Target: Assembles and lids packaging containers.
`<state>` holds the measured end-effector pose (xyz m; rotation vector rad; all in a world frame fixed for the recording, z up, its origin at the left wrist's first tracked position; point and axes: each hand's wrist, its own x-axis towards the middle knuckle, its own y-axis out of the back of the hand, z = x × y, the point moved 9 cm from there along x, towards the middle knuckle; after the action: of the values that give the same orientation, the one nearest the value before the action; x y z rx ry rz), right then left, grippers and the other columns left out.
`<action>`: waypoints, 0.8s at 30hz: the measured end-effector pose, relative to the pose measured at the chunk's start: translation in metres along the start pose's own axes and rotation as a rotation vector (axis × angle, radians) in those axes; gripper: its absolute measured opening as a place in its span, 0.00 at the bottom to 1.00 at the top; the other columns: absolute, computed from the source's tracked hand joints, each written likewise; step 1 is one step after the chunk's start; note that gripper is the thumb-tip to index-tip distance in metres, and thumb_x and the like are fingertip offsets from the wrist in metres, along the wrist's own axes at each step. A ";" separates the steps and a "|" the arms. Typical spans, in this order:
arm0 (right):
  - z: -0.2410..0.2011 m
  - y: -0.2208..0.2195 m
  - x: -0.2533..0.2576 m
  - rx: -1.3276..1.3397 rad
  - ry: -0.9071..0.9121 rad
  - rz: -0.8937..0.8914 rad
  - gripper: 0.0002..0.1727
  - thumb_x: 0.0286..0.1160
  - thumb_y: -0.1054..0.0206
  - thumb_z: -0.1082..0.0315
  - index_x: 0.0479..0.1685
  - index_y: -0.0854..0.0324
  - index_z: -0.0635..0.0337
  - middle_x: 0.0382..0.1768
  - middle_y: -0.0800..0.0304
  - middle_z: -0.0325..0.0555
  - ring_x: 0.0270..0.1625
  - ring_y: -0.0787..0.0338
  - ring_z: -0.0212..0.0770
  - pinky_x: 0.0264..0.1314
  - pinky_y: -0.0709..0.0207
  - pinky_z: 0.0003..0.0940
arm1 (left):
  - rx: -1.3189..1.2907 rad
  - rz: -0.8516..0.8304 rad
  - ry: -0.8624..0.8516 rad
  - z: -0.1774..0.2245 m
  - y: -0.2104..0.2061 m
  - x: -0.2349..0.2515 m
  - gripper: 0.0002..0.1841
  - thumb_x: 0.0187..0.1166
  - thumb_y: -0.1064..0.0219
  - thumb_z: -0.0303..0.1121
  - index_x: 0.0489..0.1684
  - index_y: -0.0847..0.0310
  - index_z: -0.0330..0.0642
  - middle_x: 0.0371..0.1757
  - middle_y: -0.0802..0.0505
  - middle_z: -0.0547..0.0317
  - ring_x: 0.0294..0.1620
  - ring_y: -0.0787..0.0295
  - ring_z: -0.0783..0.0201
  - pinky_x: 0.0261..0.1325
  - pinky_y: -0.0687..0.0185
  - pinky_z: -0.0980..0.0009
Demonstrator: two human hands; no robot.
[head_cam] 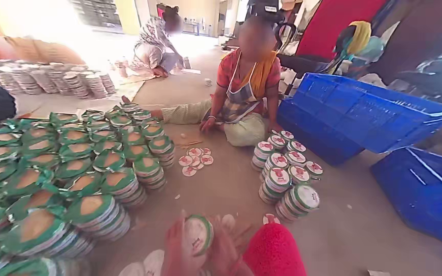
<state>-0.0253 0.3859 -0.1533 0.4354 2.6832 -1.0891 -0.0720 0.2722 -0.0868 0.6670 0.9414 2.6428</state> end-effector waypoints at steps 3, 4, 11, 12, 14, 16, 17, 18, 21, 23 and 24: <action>-0.003 -0.020 0.010 0.303 -0.179 -0.119 0.44 0.83 0.68 0.28 0.62 0.20 0.55 0.52 0.06 0.52 0.56 0.06 0.47 0.59 0.12 0.49 | -0.043 -0.042 -0.071 0.016 -0.008 0.003 0.75 0.32 0.15 0.66 0.88 0.46 0.26 0.77 0.21 0.29 0.73 0.26 0.24 0.72 0.35 0.26; -0.007 -0.018 0.020 0.311 -0.202 -0.115 0.44 0.82 0.66 0.27 0.65 0.20 0.55 0.53 0.07 0.53 0.57 0.07 0.50 0.59 0.13 0.52 | -0.052 -0.018 -0.067 0.015 -0.005 0.004 0.78 0.35 0.18 0.71 0.90 0.52 0.25 0.81 0.27 0.26 0.77 0.30 0.23 0.74 0.38 0.26; -0.083 0.043 0.128 -1.653 0.102 0.298 0.46 0.79 0.38 0.39 0.95 0.48 0.47 0.89 0.39 0.60 0.86 0.35 0.67 0.79 0.36 0.68 | -0.136 0.199 0.025 -0.040 0.052 0.013 0.58 0.68 0.28 0.62 0.84 0.47 0.17 0.83 0.32 0.19 0.83 0.37 0.27 0.83 0.45 0.35; -0.070 0.058 0.142 -1.835 0.006 0.317 0.49 0.76 0.36 0.37 0.96 0.51 0.44 0.92 0.48 0.62 0.89 0.43 0.73 0.79 0.43 0.77 | -0.223 0.193 0.082 -0.051 0.053 0.012 0.49 0.72 0.30 0.57 0.83 0.40 0.21 0.80 0.26 0.26 0.83 0.33 0.35 0.83 0.41 0.40; -0.049 0.080 0.157 -1.954 -0.103 0.353 0.52 0.73 0.34 0.36 0.97 0.54 0.42 0.94 0.56 0.61 0.91 0.51 0.76 0.79 0.49 0.82 | -0.404 0.210 0.182 -0.065 0.051 0.010 0.36 0.79 0.32 0.46 0.78 0.32 0.23 0.75 0.19 0.32 0.79 0.27 0.51 0.79 0.31 0.56; -0.045 0.083 0.160 -1.949 -0.153 0.346 0.54 0.74 0.34 0.36 0.97 0.58 0.43 0.95 0.60 0.61 0.91 0.52 0.75 0.79 0.46 0.80 | -0.492 0.264 0.219 -0.069 0.052 0.009 0.31 0.80 0.34 0.39 0.74 0.30 0.20 0.72 0.18 0.30 0.75 0.23 0.58 0.76 0.27 0.65; -0.047 0.084 0.159 -1.944 -0.169 0.330 0.55 0.73 0.33 0.35 0.98 0.60 0.44 0.95 0.61 0.61 0.91 0.52 0.75 0.79 0.45 0.80 | -0.516 0.281 0.232 -0.068 0.050 0.009 0.30 0.79 0.34 0.36 0.73 0.30 0.19 0.71 0.18 0.29 0.74 0.22 0.59 0.74 0.26 0.67; -0.049 0.083 0.158 -1.938 -0.183 0.312 0.57 0.72 0.32 0.35 0.98 0.62 0.45 0.95 0.63 0.62 0.91 0.53 0.76 0.79 0.46 0.80 | -0.522 0.283 0.236 -0.067 0.048 0.010 0.30 0.79 0.34 0.36 0.73 0.30 0.19 0.71 0.18 0.28 0.73 0.21 0.58 0.74 0.25 0.67; -0.054 0.073 0.152 -1.970 -0.160 0.242 0.63 0.68 0.26 0.38 0.98 0.69 0.43 0.96 0.74 0.63 0.94 0.67 0.74 0.82 0.61 0.86 | -0.510 0.255 0.240 -0.068 0.049 0.012 0.32 0.79 0.33 0.40 0.74 0.31 0.20 0.72 0.19 0.28 0.73 0.22 0.57 0.73 0.26 0.66; -0.050 0.065 0.145 -2.022 -0.132 0.143 0.64 0.63 0.20 0.42 0.98 0.64 0.38 0.96 0.74 0.59 0.94 0.73 0.74 0.80 0.68 0.90 | -0.498 0.243 0.263 -0.076 0.052 0.009 0.32 0.80 0.33 0.39 0.75 0.32 0.20 0.73 0.20 0.27 0.75 0.23 0.55 0.75 0.26 0.63; -0.046 0.063 0.143 -2.037 -0.145 0.078 0.62 0.63 0.19 0.45 0.98 0.60 0.38 0.96 0.71 0.59 0.94 0.71 0.76 0.79 0.65 0.91 | -0.506 0.246 0.278 -0.081 0.053 0.007 0.32 0.80 0.34 0.38 0.75 0.32 0.20 0.74 0.21 0.27 0.77 0.24 0.54 0.76 0.27 0.63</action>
<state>-0.1404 0.4889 -0.2044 -0.0163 2.1219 1.5700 -0.1232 0.1913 -0.1056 0.3126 0.2220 3.0674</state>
